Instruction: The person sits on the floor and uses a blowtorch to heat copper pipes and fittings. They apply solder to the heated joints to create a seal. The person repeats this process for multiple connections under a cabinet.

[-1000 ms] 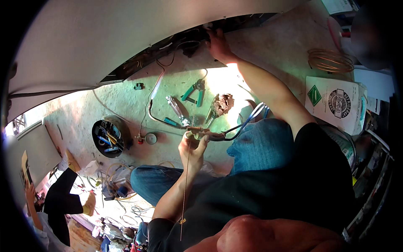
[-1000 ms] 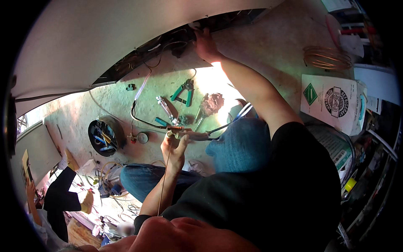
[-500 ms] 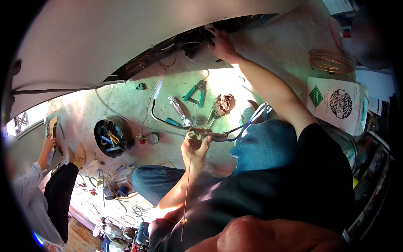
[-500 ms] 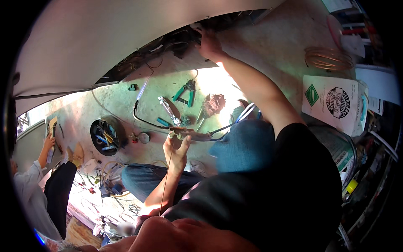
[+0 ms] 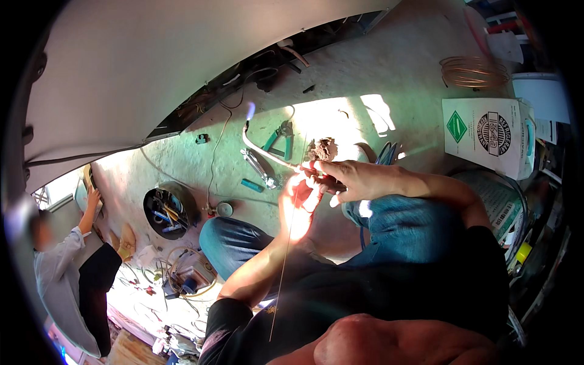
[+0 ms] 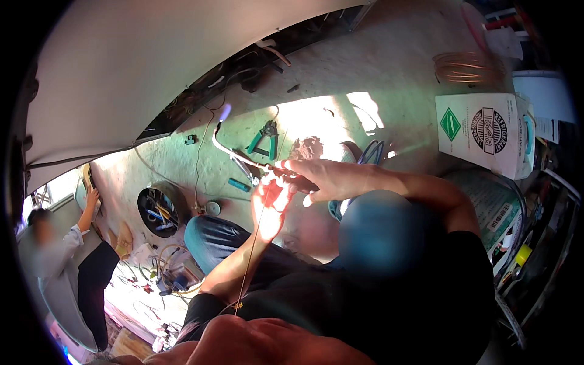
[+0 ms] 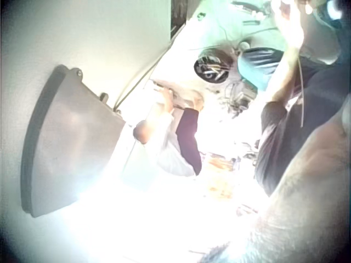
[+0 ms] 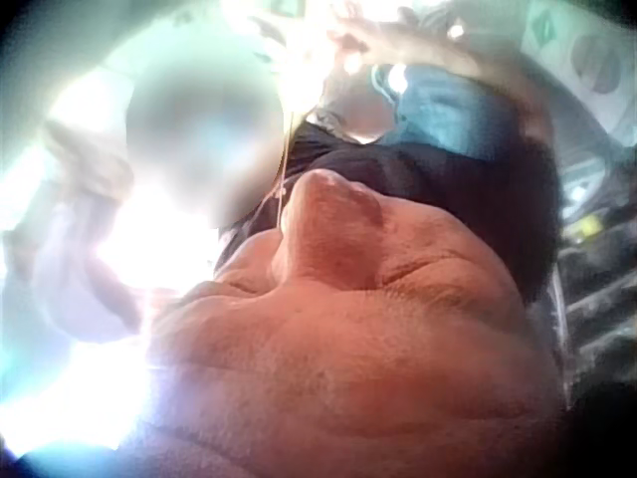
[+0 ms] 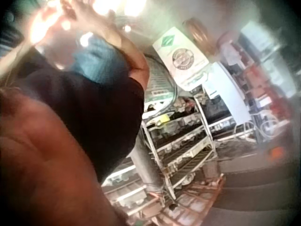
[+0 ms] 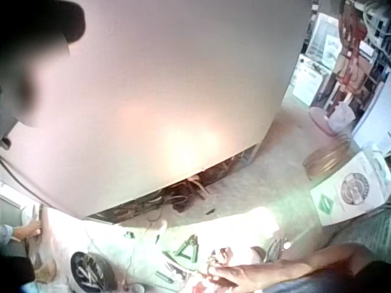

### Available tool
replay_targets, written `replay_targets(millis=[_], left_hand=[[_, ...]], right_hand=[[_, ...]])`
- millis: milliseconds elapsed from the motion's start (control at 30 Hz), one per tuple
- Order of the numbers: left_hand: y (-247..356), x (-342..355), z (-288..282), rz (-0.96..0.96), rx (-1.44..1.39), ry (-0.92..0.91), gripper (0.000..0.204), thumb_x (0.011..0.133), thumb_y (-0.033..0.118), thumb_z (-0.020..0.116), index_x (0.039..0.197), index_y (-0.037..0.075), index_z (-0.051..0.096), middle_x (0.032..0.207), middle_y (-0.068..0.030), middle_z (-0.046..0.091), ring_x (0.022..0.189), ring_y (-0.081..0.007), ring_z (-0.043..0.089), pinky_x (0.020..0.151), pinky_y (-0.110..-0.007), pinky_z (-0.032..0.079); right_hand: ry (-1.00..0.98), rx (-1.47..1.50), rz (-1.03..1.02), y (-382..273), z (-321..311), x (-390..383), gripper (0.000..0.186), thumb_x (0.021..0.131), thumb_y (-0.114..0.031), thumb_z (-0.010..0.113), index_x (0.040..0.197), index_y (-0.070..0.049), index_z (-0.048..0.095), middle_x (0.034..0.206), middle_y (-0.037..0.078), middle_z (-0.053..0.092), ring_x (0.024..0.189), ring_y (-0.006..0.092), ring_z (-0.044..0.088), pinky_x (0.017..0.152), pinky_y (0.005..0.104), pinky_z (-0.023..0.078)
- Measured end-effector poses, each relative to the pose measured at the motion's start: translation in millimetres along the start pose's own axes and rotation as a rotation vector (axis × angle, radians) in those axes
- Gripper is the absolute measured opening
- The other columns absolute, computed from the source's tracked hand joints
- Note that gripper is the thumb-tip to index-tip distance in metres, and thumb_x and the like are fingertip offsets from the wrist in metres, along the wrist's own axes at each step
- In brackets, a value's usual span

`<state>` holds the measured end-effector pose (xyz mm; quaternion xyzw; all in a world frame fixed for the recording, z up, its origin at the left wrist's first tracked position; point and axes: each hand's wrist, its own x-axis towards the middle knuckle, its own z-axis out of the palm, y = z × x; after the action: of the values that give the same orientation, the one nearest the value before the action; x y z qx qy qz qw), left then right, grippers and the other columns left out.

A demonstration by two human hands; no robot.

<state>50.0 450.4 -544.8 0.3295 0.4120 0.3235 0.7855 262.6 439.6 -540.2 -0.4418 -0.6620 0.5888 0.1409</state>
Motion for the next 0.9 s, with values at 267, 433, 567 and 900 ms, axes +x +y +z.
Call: replay_targets(millis=[267,433,567,900], left_hand=[[-9.7,23.2,-10.5,-0.031,0.29,-0.297,0.033,0.109,0.025,0.049,0.124,-0.003,0.056,0.103,-0.014,0.072,0.095,-0.0204,0.07,0.088,-0.034,0.055],[6.8,38.2,-27.5,-0.081,0.307,-0.386,0.038,0.109,0.026,0.047,0.135,-0.001,0.054,0.1,-0.0104,0.07,0.091,-0.0183,0.068,0.086,-0.031,0.054],[30.7,56.3,-59.1,0.002,0.495,-0.294,0.036,0.109,0.025,0.048,0.129,-0.002,0.059,0.11,-0.0079,0.059,0.091,-0.0158,0.06,0.085,-0.029,0.05],[108.4,75.3,-98.0,0.329,0.525,0.038,0.031,0.1,0.018,0.064,0.125,-0.001,0.066,0.107,-0.008,0.07,0.092,-0.0137,0.065,0.088,-0.027,0.051]], right_hand=[[0.514,-0.054,-0.04,-15.9,-15.4,-40.8,0.055,0.086,0.0,0.058,0.14,-0.003,0.051,0.125,0.022,0.064,0.111,0.0343,0.065,0.092,0.0426,0.052],[0.834,0.048,0.218,9.9,-28.7,-71.7,0.039,0.095,-0.009,0.065,0.132,0.001,0.057,0.109,0.01,0.068,0.101,0.0163,0.063,0.091,0.0288,0.049],[0.979,0.112,0.21,28.8,-43.8,-83.8,0.032,0.099,-0.01,0.063,0.129,0.001,0.06,0.091,0.001,0.062,0.079,0.0079,0.052,0.072,0.0232,0.045],[0.953,-0.258,0.135,53.5,-81.1,-2.3,0.03,0.095,-0.016,0.066,0.119,0.002,0.062,0.099,0.02,0.07,0.089,0.0345,0.069,0.079,0.0386,0.053]])
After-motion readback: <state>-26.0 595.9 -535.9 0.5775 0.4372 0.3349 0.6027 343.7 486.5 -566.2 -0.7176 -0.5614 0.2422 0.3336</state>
